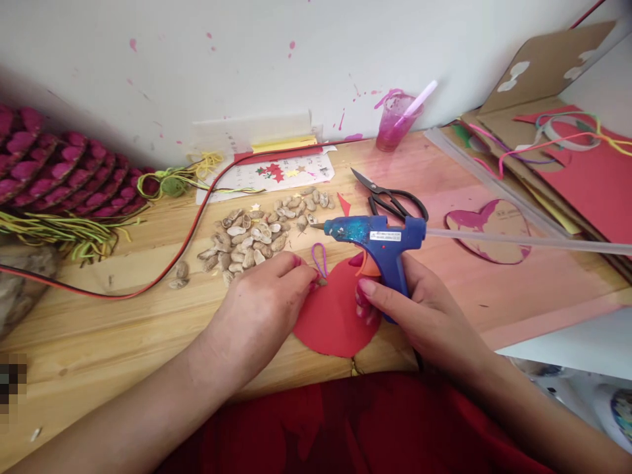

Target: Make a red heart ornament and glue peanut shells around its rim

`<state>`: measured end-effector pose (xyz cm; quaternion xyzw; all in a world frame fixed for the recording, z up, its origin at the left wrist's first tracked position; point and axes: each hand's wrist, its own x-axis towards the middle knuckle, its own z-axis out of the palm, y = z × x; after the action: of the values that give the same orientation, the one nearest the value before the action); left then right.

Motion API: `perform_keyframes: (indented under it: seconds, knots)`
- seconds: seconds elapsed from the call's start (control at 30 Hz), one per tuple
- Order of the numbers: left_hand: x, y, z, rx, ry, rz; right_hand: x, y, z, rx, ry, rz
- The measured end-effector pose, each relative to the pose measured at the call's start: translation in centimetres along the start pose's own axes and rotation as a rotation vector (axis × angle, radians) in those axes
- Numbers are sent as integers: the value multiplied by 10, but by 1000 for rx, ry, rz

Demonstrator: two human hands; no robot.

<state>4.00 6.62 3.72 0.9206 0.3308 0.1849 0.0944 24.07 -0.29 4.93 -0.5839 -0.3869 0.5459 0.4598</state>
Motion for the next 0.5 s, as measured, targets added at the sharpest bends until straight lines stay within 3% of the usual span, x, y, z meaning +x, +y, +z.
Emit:
perform_keyframes:
  seconds: [0.3, 0.5]
  knots:
    - [-2, 2, 1, 106, -57, 15, -1, 4, 3, -4, 37, -26]
    - [0, -3, 0, 37, -62, 42, -1, 9, -1, 78, -32, -60]
